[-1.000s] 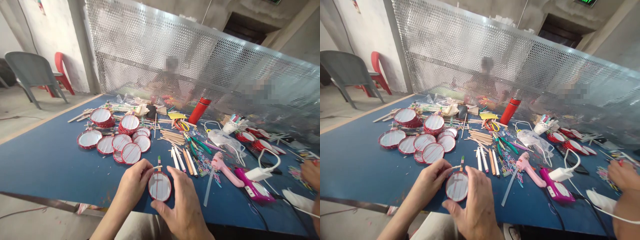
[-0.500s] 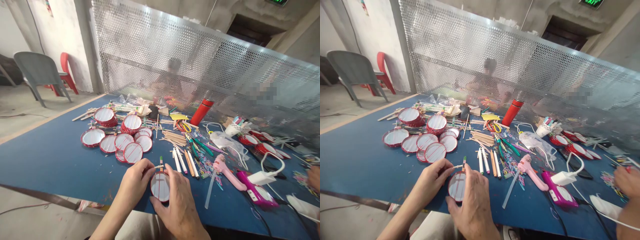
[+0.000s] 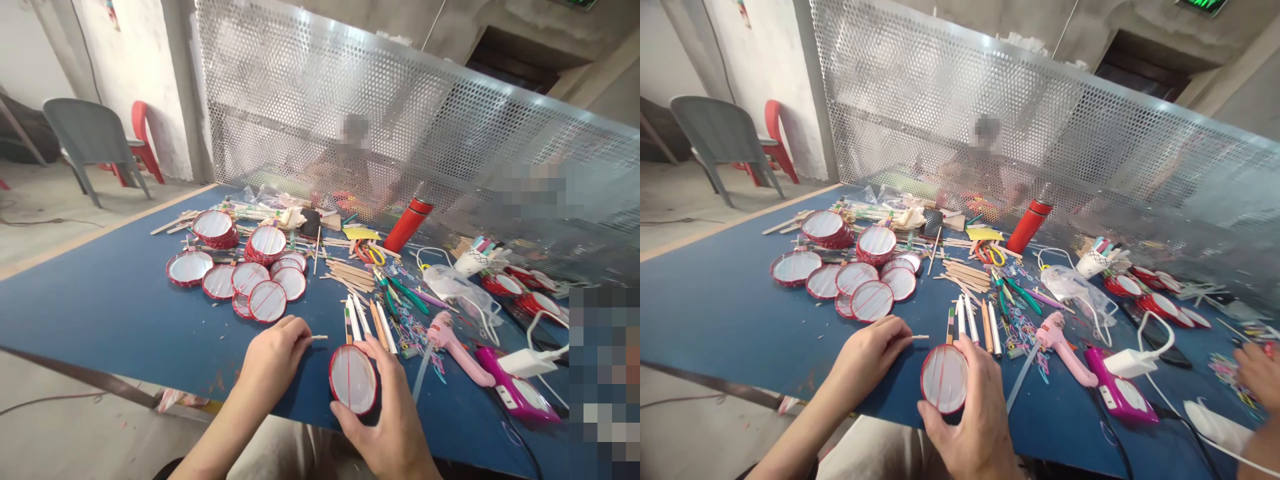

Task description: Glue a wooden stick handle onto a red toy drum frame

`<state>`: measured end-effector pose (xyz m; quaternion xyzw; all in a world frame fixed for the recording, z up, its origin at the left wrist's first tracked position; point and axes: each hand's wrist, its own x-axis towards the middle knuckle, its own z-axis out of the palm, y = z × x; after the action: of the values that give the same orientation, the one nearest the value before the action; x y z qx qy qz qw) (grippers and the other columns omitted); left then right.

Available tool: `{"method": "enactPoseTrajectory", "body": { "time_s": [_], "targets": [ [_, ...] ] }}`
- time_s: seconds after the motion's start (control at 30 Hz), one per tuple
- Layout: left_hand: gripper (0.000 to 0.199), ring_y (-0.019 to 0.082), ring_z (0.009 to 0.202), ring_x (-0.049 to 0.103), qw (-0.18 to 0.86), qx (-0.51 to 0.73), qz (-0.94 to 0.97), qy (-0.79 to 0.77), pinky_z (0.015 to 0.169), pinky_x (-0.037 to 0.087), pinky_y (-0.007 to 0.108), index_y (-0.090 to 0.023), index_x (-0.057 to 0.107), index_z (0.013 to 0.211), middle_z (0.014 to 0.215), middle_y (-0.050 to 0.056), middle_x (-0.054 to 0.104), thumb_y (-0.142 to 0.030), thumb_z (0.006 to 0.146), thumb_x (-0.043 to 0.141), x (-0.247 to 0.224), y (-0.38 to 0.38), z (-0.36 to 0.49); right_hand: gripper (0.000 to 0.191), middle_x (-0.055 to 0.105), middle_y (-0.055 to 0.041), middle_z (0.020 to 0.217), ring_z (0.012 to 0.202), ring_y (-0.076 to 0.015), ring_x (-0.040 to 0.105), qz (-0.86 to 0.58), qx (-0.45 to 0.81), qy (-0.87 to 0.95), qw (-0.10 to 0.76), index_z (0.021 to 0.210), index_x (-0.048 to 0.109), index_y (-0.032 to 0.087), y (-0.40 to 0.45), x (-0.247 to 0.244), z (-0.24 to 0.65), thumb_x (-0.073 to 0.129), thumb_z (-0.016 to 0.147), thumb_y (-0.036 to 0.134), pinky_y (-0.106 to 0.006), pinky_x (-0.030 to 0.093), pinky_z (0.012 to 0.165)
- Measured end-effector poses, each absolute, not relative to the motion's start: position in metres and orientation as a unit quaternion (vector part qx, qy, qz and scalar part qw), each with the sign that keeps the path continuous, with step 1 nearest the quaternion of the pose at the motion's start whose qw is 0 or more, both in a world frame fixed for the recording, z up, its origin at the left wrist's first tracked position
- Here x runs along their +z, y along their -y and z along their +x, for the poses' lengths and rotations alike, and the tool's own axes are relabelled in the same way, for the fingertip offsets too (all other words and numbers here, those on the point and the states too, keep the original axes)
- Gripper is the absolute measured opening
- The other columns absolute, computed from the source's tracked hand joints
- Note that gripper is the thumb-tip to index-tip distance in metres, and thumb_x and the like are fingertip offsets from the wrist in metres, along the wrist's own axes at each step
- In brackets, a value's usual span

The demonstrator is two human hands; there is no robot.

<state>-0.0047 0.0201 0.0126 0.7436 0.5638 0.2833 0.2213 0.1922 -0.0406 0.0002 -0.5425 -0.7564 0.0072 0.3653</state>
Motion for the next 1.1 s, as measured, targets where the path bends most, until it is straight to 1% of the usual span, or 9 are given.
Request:
{"method": "enactPoseTrajectory", "body": {
  "time_s": [0.07,0.17,0.33,0.57,0.77,0.9,1.1],
  "targets": [
    [0.015,0.017,0.079,0.067,0.205,0.245,0.758,-0.569,0.066,0.044,0.023,-0.022,0.064,0.083,0.087,0.001,0.069,-0.02,0.092,0.052,0.015,-0.02,-0.003,0.074,0.052,-0.015,0.128,0.118,-0.0322,0.054,-0.517,0.034,0.775,0.361,0.142,0.032,0.017,0.044,0.001,0.198,0.064,0.077,0.027,-0.048,0.048,0.097],
    [0.018,0.017,0.081,0.067,0.189,0.205,0.767,-0.577,0.065,0.043,0.022,-0.022,0.066,0.085,0.089,0.001,0.068,-0.022,0.095,0.052,0.019,-0.02,-0.001,0.075,0.051,-0.0148,0.128,0.118,-0.0312,0.053,-0.467,0.069,0.813,0.342,0.141,0.031,0.017,0.047,0.003,0.202,0.064,0.074,0.024,-0.045,0.049,0.096],
    [0.02,0.016,0.08,0.067,0.179,0.168,0.769,-0.59,0.062,0.04,0.021,-0.022,0.068,0.086,0.09,0.001,0.068,-0.023,0.096,0.051,0.023,-0.02,0.001,0.076,0.053,-0.0131,0.125,0.115,-0.0315,0.052,-0.456,0.101,0.812,0.349,0.138,0.034,0.018,0.051,0.003,0.199,0.062,0.067,0.021,-0.045,0.049,0.095],
    [0.021,0.016,0.077,0.067,0.166,0.161,0.765,-0.601,0.059,0.038,0.022,-0.023,0.069,0.086,0.088,0.001,0.068,-0.026,0.096,0.051,0.022,-0.021,0.005,0.08,0.056,-0.0126,0.122,0.11,-0.0326,0.054,-0.429,0.085,0.833,0.338,0.138,0.035,0.018,0.048,-0.003,0.202,0.064,0.063,0.022,-0.045,0.048,0.092],
    [0.02,0.017,0.078,0.068,0.166,0.144,0.764,-0.607,0.058,0.037,0.023,-0.023,0.069,0.087,0.089,0.001,0.068,-0.026,0.096,0.052,0.024,-0.021,0.006,0.084,0.055,-0.0114,0.123,0.112,-0.0316,0.053,-0.442,0.097,0.826,0.336,0.138,0.036,0.018,0.048,-0.006,0.199,0.064,0.059,0.018,-0.043,0.047,0.094],
    [0.021,0.017,0.078,0.068,0.171,0.138,0.763,-0.608,0.058,0.036,0.022,-0.023,0.069,0.087,0.089,0.001,0.068,-0.026,0.097,0.051,0.026,-0.022,0.007,0.084,0.056,-0.0112,0.124,0.113,-0.0316,0.053,-0.453,0.087,0.819,0.342,0.139,0.036,0.018,0.049,-0.005,0.195,0.062,0.059,0.017,-0.044,0.046,0.094],
    [0.021,0.017,0.078,0.068,0.176,0.144,0.764,-0.604,0.058,0.037,0.022,-0.022,0.069,0.088,0.089,0.001,0.067,-0.026,0.097,0.051,0.025,-0.021,0.007,0.082,0.057,-0.0115,0.123,0.11,-0.0311,0.054,-0.448,0.079,0.824,0.339,0.137,0.036,0.018,0.044,-0.005,0.194,0.063,0.06,0.02,-0.042,0.048,0.092]
  ]
}}
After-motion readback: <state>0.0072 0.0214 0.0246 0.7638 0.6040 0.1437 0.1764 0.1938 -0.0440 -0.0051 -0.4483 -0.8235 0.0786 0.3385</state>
